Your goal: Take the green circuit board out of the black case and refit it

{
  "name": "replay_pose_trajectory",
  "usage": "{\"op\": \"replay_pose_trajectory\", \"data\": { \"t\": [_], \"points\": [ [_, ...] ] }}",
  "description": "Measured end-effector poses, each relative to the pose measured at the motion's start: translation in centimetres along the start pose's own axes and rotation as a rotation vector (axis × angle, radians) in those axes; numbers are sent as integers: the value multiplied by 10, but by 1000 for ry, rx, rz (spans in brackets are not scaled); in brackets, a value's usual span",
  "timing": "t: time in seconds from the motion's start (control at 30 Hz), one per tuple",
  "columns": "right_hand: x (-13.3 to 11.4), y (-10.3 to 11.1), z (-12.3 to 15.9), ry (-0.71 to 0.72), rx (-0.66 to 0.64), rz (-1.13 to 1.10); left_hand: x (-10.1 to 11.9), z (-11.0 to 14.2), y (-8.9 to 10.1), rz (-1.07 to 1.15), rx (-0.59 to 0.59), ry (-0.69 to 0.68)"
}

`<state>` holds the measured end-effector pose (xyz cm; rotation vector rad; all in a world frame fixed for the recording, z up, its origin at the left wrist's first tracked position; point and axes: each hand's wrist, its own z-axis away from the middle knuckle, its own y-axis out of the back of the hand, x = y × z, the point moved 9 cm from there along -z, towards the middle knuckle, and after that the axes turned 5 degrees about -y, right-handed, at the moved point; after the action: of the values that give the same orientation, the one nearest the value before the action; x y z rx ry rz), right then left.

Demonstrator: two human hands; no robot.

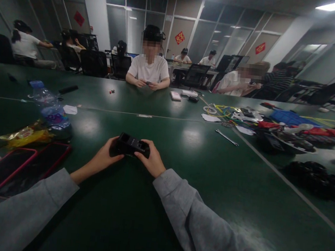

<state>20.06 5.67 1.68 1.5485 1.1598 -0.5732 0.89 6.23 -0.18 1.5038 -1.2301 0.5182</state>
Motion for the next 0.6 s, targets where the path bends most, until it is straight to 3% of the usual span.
{"op": "replay_pose_trajectory", "data": {
  "t": [0.3,0.6],
  "points": [
    [-5,2,1,-8,4,1,6,-1,-1,-70,-19,-23],
    [-16,3,6,105,41,158,14,0,-1,-112,-51,-4]
  ]
}}
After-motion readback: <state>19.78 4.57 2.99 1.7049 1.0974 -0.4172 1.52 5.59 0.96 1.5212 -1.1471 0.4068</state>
